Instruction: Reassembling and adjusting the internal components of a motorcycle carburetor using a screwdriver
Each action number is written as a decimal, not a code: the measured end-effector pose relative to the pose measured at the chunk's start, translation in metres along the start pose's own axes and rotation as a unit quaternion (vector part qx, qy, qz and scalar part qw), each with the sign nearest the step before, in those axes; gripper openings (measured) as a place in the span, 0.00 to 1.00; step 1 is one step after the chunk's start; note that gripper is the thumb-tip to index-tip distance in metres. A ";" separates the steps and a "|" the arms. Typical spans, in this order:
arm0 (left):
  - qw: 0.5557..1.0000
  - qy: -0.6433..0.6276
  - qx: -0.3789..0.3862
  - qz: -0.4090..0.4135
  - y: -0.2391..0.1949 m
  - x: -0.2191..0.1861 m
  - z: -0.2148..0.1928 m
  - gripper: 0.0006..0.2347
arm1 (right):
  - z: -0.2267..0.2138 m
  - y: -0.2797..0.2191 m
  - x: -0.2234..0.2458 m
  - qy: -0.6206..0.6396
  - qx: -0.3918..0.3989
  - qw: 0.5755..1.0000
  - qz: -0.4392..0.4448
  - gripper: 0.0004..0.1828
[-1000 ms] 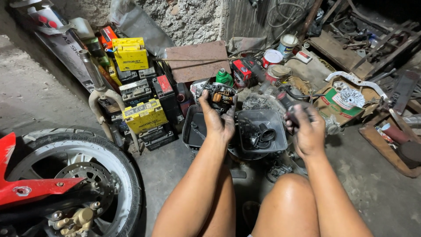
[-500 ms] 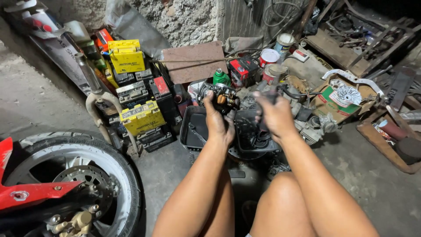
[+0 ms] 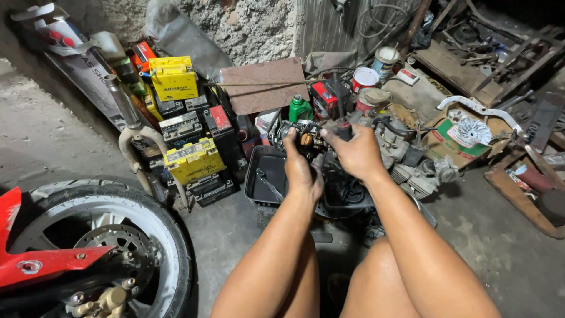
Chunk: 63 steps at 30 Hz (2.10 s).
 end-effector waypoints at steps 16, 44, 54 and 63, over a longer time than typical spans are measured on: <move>0.999 0.041 -0.019 -0.014 0.009 0.006 0.004 0.25 | 0.001 0.007 -0.004 -0.070 -0.015 0.997 0.014 0.08; 0.999 0.023 0.016 -0.017 0.002 -0.002 0.004 0.23 | 0.000 -0.013 0.006 -0.051 -0.047 0.995 -0.077 0.07; 0.999 0.035 0.018 -0.014 -0.003 0.003 0.000 0.23 | -0.004 -0.015 0.003 -0.036 -0.052 0.998 -0.024 0.10; 0.999 0.026 0.038 -0.018 -0.012 0.003 0.002 0.23 | -0.019 -0.032 0.001 -0.085 -0.053 0.954 -0.282 0.06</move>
Point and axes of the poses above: each hand's wrist, its own y-axis towards the middle knuckle, its own z-axis out of the palm, x = y × z, the point moved 3 cm from there along y, towards the middle knuckle, and after that the axes turned 10 degrees about x, right-handed, at the moved point
